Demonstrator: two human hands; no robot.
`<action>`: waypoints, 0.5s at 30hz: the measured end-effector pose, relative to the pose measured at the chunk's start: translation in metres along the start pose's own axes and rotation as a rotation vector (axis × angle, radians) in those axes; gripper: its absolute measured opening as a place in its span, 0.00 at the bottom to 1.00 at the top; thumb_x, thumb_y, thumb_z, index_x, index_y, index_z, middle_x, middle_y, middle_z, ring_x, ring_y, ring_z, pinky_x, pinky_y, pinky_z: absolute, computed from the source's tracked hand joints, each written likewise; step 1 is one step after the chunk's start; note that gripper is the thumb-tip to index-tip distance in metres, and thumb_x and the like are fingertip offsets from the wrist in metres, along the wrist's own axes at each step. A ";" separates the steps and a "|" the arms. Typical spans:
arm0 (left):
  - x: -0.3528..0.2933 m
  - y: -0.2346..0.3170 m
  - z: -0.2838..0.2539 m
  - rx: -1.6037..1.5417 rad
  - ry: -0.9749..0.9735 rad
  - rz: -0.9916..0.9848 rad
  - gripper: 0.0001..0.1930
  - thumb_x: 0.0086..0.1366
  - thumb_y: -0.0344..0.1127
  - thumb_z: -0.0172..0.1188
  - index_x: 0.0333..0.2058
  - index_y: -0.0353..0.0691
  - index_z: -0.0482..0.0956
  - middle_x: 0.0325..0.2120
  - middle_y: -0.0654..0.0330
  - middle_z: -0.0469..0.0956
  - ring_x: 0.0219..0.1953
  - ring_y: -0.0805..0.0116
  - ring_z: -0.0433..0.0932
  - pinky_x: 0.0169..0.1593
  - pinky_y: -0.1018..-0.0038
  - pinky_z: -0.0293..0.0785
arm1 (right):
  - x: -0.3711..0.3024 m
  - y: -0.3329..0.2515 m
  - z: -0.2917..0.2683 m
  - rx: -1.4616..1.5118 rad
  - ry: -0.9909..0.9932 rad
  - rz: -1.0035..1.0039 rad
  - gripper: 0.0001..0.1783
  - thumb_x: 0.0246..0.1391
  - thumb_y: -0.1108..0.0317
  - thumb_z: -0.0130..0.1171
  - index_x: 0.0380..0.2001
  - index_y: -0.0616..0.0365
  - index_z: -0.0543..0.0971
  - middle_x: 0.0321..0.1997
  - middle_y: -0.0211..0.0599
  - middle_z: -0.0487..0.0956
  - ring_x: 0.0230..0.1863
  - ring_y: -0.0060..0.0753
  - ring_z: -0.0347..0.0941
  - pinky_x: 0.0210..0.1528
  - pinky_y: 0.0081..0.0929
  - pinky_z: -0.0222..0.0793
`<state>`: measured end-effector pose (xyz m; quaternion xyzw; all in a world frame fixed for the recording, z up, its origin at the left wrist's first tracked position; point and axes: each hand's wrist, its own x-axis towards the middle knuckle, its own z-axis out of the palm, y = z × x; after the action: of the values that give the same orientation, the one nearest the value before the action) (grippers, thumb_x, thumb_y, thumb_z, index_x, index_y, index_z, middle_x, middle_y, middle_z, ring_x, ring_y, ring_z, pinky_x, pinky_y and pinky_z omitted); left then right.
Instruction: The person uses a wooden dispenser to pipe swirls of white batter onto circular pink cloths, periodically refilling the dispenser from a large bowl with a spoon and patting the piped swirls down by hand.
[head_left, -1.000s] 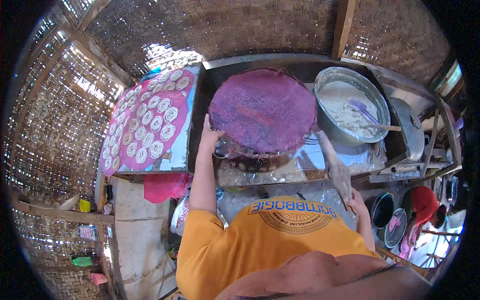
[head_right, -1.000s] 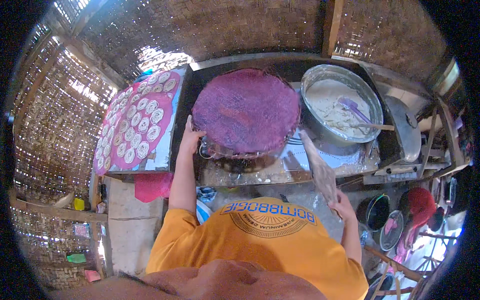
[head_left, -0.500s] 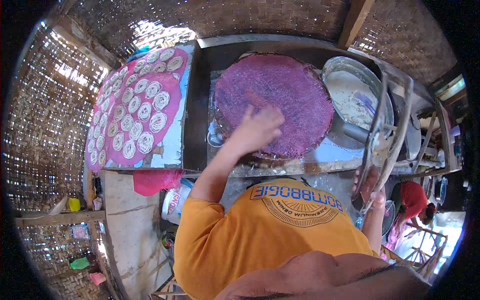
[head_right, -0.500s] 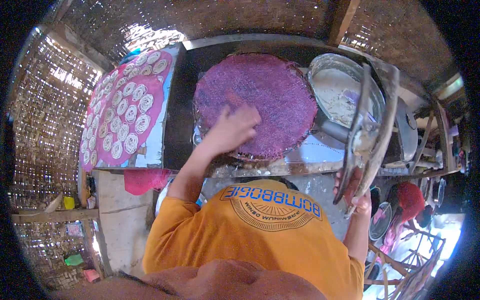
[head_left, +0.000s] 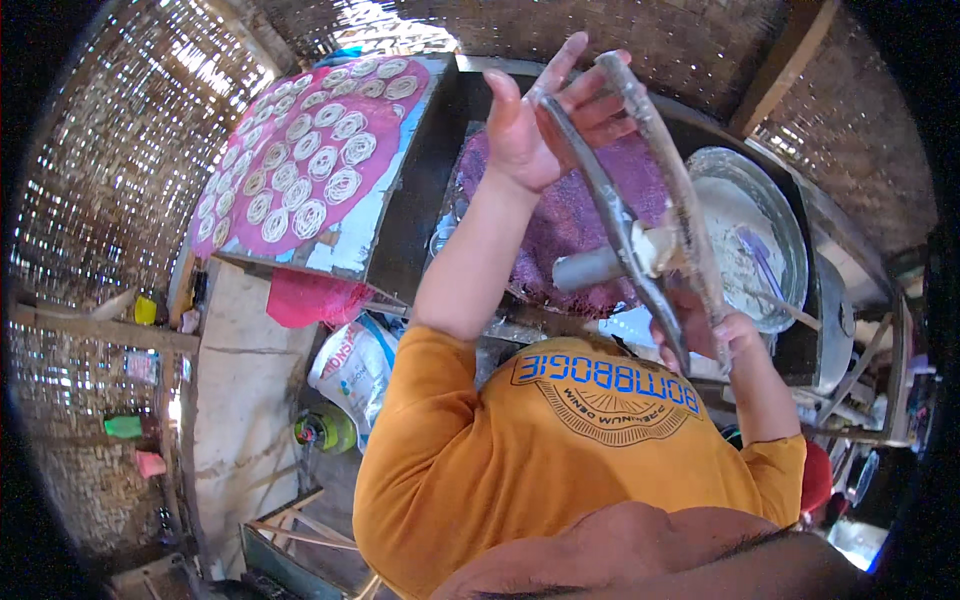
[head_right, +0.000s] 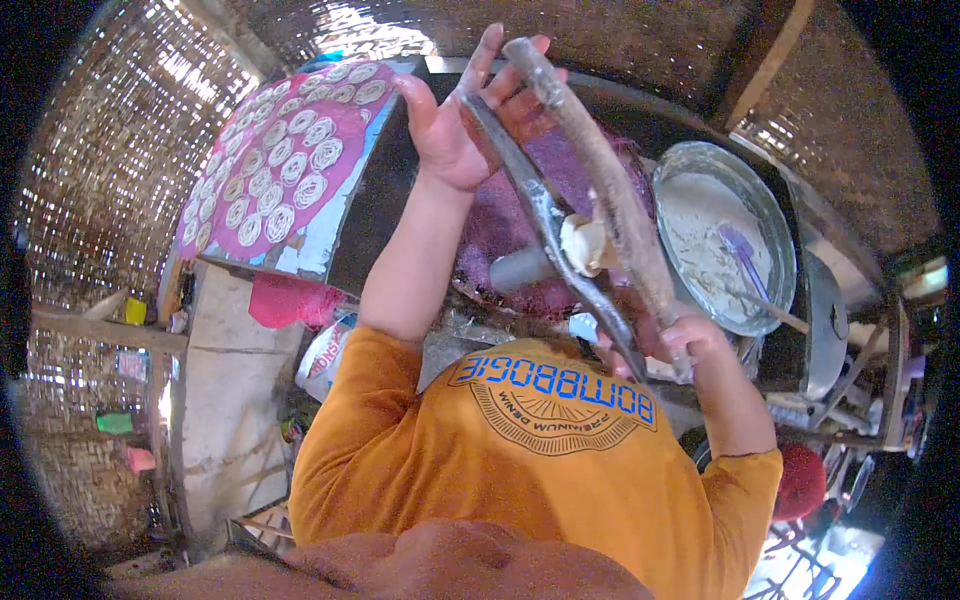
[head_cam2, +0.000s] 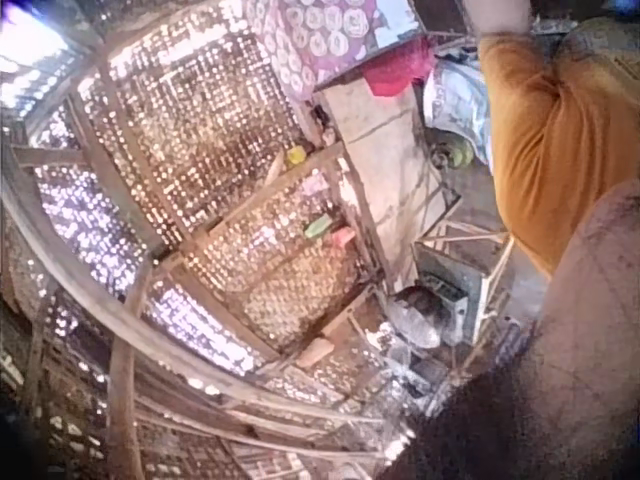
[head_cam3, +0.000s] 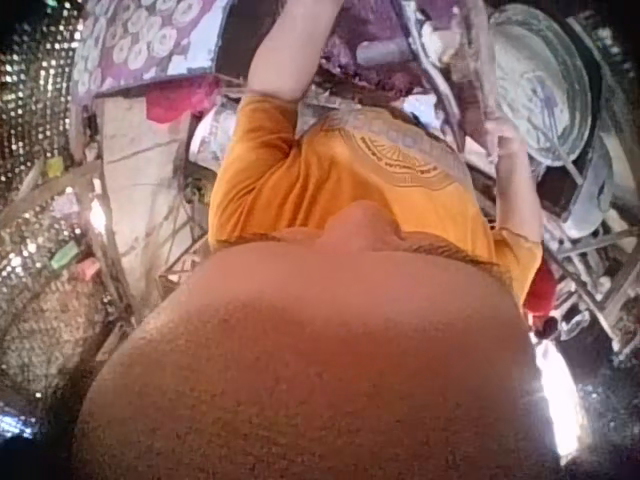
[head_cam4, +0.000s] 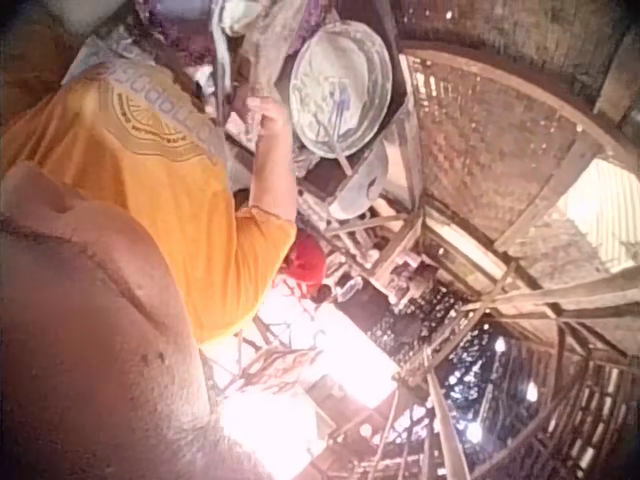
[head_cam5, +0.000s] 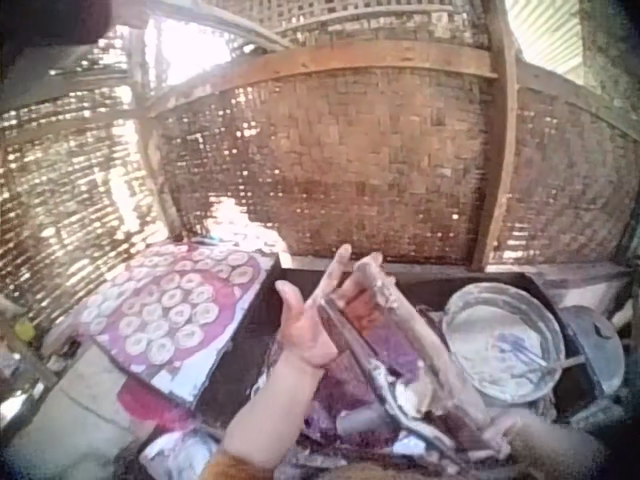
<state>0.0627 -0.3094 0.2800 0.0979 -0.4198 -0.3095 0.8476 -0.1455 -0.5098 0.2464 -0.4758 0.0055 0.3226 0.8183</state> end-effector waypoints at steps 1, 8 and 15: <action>0.003 -0.004 0.002 0.011 0.004 0.014 0.49 0.42 0.68 0.51 0.57 0.45 0.47 0.55 0.52 0.54 0.58 0.52 0.51 0.57 0.54 0.50 | -0.002 -0.010 -0.004 -0.014 -0.044 0.033 0.50 0.23 0.50 0.60 0.51 0.66 0.55 0.35 0.48 0.70 0.27 0.39 0.70 0.29 0.30 0.68; 0.003 -0.008 -0.017 0.148 -0.042 0.232 0.37 0.48 0.53 0.59 0.54 0.45 0.56 0.46 0.57 0.66 0.52 0.53 0.62 0.57 0.52 0.51 | 0.006 -0.043 -0.031 -0.158 -0.194 0.150 0.52 0.32 0.35 0.53 0.52 0.67 0.56 0.35 0.52 0.71 0.28 0.38 0.71 0.30 0.28 0.69; -0.021 -0.018 -0.075 -0.169 0.389 0.190 0.27 0.51 0.63 0.48 0.33 0.43 0.71 0.28 0.62 0.72 0.35 0.61 0.71 0.48 0.55 0.63 | 0.029 -0.045 -0.062 -0.238 -0.026 0.201 0.38 0.46 0.38 0.43 0.48 0.63 0.62 0.35 0.45 0.73 0.30 0.35 0.72 0.34 0.30 0.68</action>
<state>0.1028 -0.3175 0.2115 0.0446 -0.2285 -0.2375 0.9431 -0.0800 -0.5581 0.2378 -0.5624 0.0041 0.4075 0.7195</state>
